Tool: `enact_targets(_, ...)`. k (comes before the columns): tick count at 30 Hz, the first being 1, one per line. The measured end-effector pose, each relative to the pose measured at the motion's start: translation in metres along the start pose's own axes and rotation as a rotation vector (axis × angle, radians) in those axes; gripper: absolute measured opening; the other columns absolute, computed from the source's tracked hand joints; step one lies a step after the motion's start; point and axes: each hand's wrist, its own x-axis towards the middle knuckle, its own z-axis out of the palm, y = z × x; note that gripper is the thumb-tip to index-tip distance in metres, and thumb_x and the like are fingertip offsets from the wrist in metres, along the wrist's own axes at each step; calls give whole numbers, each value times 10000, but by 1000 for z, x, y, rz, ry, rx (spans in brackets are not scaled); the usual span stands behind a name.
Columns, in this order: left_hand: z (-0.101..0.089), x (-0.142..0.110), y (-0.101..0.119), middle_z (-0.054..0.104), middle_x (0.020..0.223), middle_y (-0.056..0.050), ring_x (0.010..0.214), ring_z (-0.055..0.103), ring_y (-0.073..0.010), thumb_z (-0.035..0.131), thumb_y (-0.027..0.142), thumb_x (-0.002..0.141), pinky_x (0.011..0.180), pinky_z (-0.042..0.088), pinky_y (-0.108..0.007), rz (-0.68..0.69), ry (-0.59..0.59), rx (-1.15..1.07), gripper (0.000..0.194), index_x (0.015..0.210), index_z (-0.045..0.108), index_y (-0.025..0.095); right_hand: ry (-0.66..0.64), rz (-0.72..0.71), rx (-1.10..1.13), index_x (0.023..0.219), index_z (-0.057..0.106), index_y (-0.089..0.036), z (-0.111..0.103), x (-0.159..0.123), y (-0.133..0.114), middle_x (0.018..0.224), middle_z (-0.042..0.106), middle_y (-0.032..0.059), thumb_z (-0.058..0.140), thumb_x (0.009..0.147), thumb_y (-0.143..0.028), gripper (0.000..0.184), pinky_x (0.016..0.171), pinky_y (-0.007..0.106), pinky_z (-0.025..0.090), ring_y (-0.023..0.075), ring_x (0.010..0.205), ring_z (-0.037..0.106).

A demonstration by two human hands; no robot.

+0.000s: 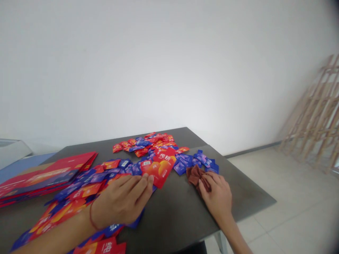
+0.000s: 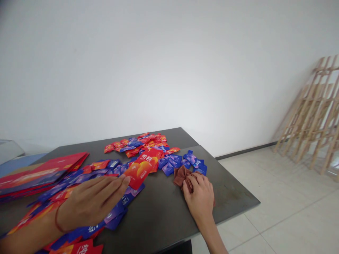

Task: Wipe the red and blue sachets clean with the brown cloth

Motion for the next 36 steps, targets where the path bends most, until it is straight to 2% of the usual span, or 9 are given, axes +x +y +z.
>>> enact_targets(3, -13, 2, 12, 759, 1037, -117, 907, 709, -209, 418, 87, 1006, 820, 558, -351, 3, 75, -92, 303, 1126, 696, 78, 1, 2, -9, 1053, 764, -219, -1, 1, -1, 1189, 749, 91, 624, 989, -371, 216, 929, 420, 447, 292, 1118, 607)
enact_targets(9, -28, -5, 24, 743, 1169, -124, 1058, 695, -222, 416, 147, 1003, 912, 559, -337, 22, 13, -201, 314, 1104, 711, 113, -10, 8, -22, 1046, 769, -225, -3, 2, -2, 1181, 749, 79, 636, 988, -379, 212, 916, 409, 438, 286, 1109, 614)
enact_targets(12, -31, -9, 27, 740, 1161, -125, 1056, 690, -222, 411, 130, 994, 905, 556, -340, 3, 52, -208, 328, 1125, 710, 103, -14, 7, -19, 1042, 769, -224, -3, 2, -1, 1174, 750, 75, 639, 986, -382, 212, 922, 409, 436, 285, 1112, 616)
enact_targets(18, -32, -14, 31, 739, 1218, -114, 1101, 675, -226, 417, 141, 996, 949, 552, -338, -4, -33, -221, 358, 1179, 724, 118, -10, 10, -20, 1045, 768, -222, -3, 1, 0, 1191, 750, 84, 631, 986, -386, 221, 947, 416, 430, 292, 1127, 611)
enact_targets(25, -28, -23, 36, 723, 1279, -110, 1143, 654, -227, 430, 184, 985, 985, 524, -332, 9, -79, -256, 384, 1226, 725, 134, -15, 12, -23, 1052, 769, -231, -5, 1, 0, 1192, 752, 75, 625, 987, -390, 224, 923, 407, 427, 288, 1122, 608)
enact_targets(33, -17, -29, 43, 744, 1187, -109, 1034, 676, -220, 374, 178, 1006, 886, 543, -342, 2, -42, -283, 403, 1177, 735, 122, -33, 20, -33, 1059, 770, -217, -7, 2, -1, 1181, 757, 76, 638, 982, -382, 225, 931, 402, 432, 278, 1120, 613)
enact_targets(36, -15, -30, 44, 737, 1193, -126, 1036, 676, -225, 413, 173, 980, 879, 550, -337, 7, -31, -285, 383, 1179, 736, 116, -31, 21, -37, 1062, 772, -218, -7, 2, -1, 1189, 755, 78, 637, 986, -388, 230, 939, 404, 431, 281, 1128, 612)
